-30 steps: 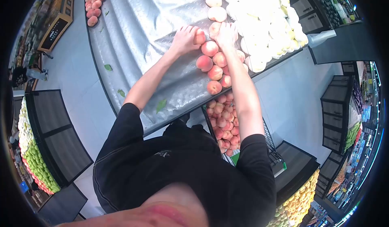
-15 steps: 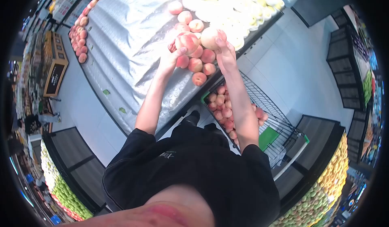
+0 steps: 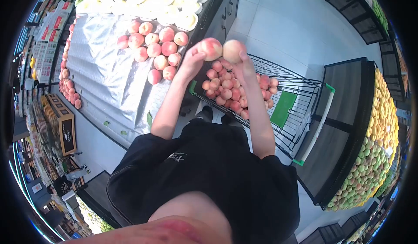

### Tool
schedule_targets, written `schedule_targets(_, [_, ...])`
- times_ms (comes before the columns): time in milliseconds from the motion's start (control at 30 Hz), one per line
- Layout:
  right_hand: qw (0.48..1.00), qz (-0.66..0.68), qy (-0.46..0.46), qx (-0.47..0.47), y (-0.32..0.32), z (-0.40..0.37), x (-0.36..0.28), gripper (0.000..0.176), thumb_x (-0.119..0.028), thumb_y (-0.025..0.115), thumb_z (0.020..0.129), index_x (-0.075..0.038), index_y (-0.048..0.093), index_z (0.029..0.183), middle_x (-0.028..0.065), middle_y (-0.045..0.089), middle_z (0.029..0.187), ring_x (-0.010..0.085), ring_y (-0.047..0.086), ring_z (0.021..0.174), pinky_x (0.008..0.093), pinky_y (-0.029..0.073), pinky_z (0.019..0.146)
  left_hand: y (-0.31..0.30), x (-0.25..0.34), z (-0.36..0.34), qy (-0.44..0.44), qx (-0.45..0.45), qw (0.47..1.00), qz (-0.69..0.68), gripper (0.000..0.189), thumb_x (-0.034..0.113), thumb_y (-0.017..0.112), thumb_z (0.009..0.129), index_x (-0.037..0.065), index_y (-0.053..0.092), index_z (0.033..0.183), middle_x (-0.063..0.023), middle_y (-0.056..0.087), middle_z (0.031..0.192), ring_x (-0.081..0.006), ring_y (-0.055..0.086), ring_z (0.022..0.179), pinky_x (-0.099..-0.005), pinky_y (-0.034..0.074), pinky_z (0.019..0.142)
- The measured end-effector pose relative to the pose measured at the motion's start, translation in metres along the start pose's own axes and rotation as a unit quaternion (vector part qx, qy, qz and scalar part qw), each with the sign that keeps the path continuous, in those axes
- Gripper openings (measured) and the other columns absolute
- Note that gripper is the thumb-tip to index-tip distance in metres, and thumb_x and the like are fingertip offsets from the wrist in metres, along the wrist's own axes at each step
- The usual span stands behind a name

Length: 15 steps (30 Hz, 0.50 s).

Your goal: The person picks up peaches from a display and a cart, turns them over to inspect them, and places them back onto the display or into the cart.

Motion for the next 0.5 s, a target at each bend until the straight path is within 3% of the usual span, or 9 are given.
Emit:
schedule_targets(67, [0.993, -0.049, 0.058, 0.095, -0.1, 0.005, 0.038, 0.056, -0.04, 0.064, 0.092, -0.004, 0.048, 0.132, 0.0095, 0.055, 0.126, 0.0239, 0.054, 0.115, 0.0395, 0.045, 0.099, 0.004, -0.054, -0.001, -0.157, 0.092, 0.972, 0.15, 0.039, 0.025, 0.064, 0.091, 0.0, 0.064, 0.121, -0.0047, 0.068, 0.104, -0.0113, 0.063, 0.087, -0.0279, 0.052, 0.078])
schedule_targets(100, [0.982, -0.075, 0.101, 0.138, -0.175, 0.012, 0.068, 0.052, -0.04, 0.062, 0.094, -0.006, 0.049, 0.131, 0.0076, 0.055, 0.123, 0.0239, 0.055, 0.113, 0.0396, 0.047, 0.096, -0.013, -0.112, 0.0, -0.157, 0.121, 0.953, 0.229, 0.039, 0.033, 0.064, 0.092, 0.002, 0.066, 0.116, -0.003, 0.069, 0.096, -0.0098, 0.063, 0.082, -0.0286, 0.051, 0.068])
schedule_targets(133, [0.955, -0.158, 0.122, 0.22, -0.172, -0.016, 0.07, 0.049, -0.043, 0.056, 0.096, -0.005, 0.052, 0.128, 0.0088, 0.054, 0.124, 0.0234, 0.053, 0.115, 0.038, 0.044, 0.099, -0.01, -0.137, -0.008, -0.299, 0.176, 0.888, 0.304, 0.041, 0.035, 0.063, 0.093, 0.006, 0.063, 0.122, -0.005, 0.066, 0.104, -0.0117, 0.062, 0.091, -0.0272, 0.05, 0.072])
schedule_targets(167, [0.913, -0.231, 0.153, 0.298, -0.165, -0.046, 0.07, 0.049, -0.045, 0.051, 0.099, -0.004, 0.056, 0.125, 0.01, 0.053, 0.124, 0.0229, 0.051, 0.117, 0.0365, 0.041, 0.102, -0.007, -0.182, -0.014, -0.326, 0.19, 0.86, 0.343, 0.045, 0.036, 0.064, 0.092, 0.01, 0.057, 0.129, -0.0076, 0.061, 0.116, -0.0149, 0.058, 0.101, -0.027, 0.048, 0.078])
schedule_targets(267, [0.883, -0.203, 0.206, 0.371, -0.248, -0.083, 0.106, 0.051, -0.046, 0.054, 0.097, -0.006, 0.053, 0.129, 0.0079, 0.057, 0.115, 0.0236, 0.058, 0.098, 0.0349, 0.049, 0.088, -0.035, -0.27, -0.037, -0.396, 0.125, 0.875, 0.248, 0.037, 0.033, 0.066, 0.089, 0.013, 0.063, 0.12, -0.0075, 0.064, 0.112, -0.0158, 0.061, 0.091, -0.0259, 0.051, 0.077])
schedule_targets(333, [0.882, -0.14, 0.187, 0.408, -0.313, -0.102, 0.142, 0.054, -0.045, 0.059, 0.095, -0.003, 0.051, 0.128, 0.0091, 0.06, 0.11, 0.0241, 0.063, 0.089, 0.0336, 0.054, 0.077, -0.05, -0.327, -0.06, -0.444, 0.068, 0.876, 0.175, 0.031, 0.032, 0.067, 0.087, 0.015, 0.067, 0.113, -0.0075, 0.066, 0.109, -0.0165, 0.063, 0.085, -0.0252, 0.053, 0.075])
schedule_targets(400, [0.88, -0.068, 0.149, 0.446, -0.396, -0.115, 0.186, 0.057, -0.042, 0.066, 0.092, 0.003, 0.049, 0.124, 0.0129, 0.063, 0.105, 0.0247, 0.068, 0.081, 0.032, 0.058, 0.065, -0.051, -0.356, -0.07, -0.445, 0.091, 0.866, 0.21, 0.028, 0.032, 0.067, 0.087, 0.015, 0.066, 0.108, -0.0063, 0.064, 0.103, -0.0164, 0.063, 0.085, -0.0272, 0.052, 0.072])
schedule_targets(433, [0.881, -0.116, 0.188, 0.418, -0.422, -0.125, 0.19, 0.066, -0.053, 0.057, 0.096, -0.001, 0.048, 0.136, 0.0153, 0.058, 0.128, 0.0262, 0.062, 0.109, 0.0334, 0.051, 0.088, -0.049, -0.365, -0.073, -0.436, 0.12, 0.855, 0.252, 0.026, 0.032, 0.067, 0.087, 0.014, 0.066, 0.106, -0.0058, 0.064, 0.1, -0.0164, 0.063, 0.085, -0.0281, 0.051, 0.07])
schedule_targets(500, [0.881, -0.134, 0.191, 0.412, -0.432, -0.135, 0.187, 0.057, -0.04, 0.06, 0.096, 0.007, 0.048, 0.125, 0.0161, 0.061, 0.114, 0.0266, 0.067, 0.096, 0.0331, 0.056, 0.078, -0.042, -0.378, -0.072, -0.398, 0.171, 0.832, 0.346, 0.023, 0.032, 0.067, 0.087, 0.014, 0.066, 0.101, -0.0046, 0.062, 0.093, -0.0164, 0.063, 0.085, -0.0301, 0.05, 0.067])
Point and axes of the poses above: each hand's wrist, its own z-axis towards the middle knuckle, its own y-axis out of the palm, x = y × z, the point moved 1 cm from there along z, towards the middle knuckle
